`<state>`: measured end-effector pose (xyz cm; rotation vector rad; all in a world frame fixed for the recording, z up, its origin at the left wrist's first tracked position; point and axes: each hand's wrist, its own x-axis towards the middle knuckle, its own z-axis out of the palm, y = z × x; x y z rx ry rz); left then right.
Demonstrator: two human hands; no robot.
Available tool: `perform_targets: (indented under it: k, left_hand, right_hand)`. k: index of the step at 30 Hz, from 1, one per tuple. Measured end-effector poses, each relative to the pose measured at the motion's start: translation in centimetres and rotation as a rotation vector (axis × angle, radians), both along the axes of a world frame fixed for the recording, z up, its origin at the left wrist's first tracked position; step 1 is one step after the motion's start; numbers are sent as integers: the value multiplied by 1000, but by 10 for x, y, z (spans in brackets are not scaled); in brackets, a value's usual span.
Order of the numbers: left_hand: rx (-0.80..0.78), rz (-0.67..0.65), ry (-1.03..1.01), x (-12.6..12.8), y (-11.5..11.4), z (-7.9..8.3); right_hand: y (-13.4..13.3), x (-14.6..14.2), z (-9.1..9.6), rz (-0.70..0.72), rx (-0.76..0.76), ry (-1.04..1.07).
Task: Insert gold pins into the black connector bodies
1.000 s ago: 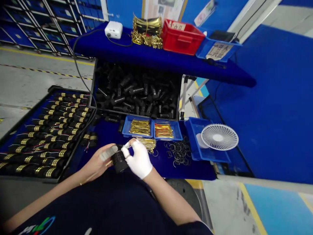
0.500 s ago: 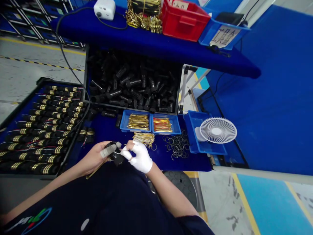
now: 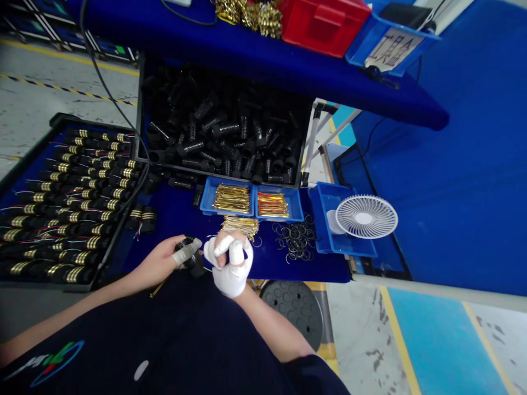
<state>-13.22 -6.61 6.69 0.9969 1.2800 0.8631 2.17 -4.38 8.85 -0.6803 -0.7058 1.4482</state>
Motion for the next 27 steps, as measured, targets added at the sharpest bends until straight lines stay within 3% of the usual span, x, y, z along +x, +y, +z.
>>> perform_targets:
  k: [4, 10, 12, 14, 17, 19, 23, 27]
  left_hand:
    - [69, -15, 108, 1, 0, -2]
    - [55, -18, 58, 2, 2, -7]
    - [23, 18, -13, 1, 6, -8]
    - [-48, 90, -170, 0, 11, -8]
    - [-180, 245, -441, -6, 19, -5]
    - [-245, 290, -524, -11, 23, -1]
    - [-270, 257, -548, -17, 28, 4]
    - [-350, 311, -595, -17, 36, 8]
  right_hand:
    - [0, -8, 1, 108, 73, -27]
    - [10, -8, 1, 136, 116, -25]
    - [21, 3, 0, 288, 158, -241]
    - [41, 17, -4, 378, 275, -651]
    - [85, 33, -20, 265, 419, -1303]
    - [117, 37, -37, 254, 343, -1610]
    - [163, 23, -71, 333, 245, -1750]
    - [181, 0, -93, 384, 158, -1770]
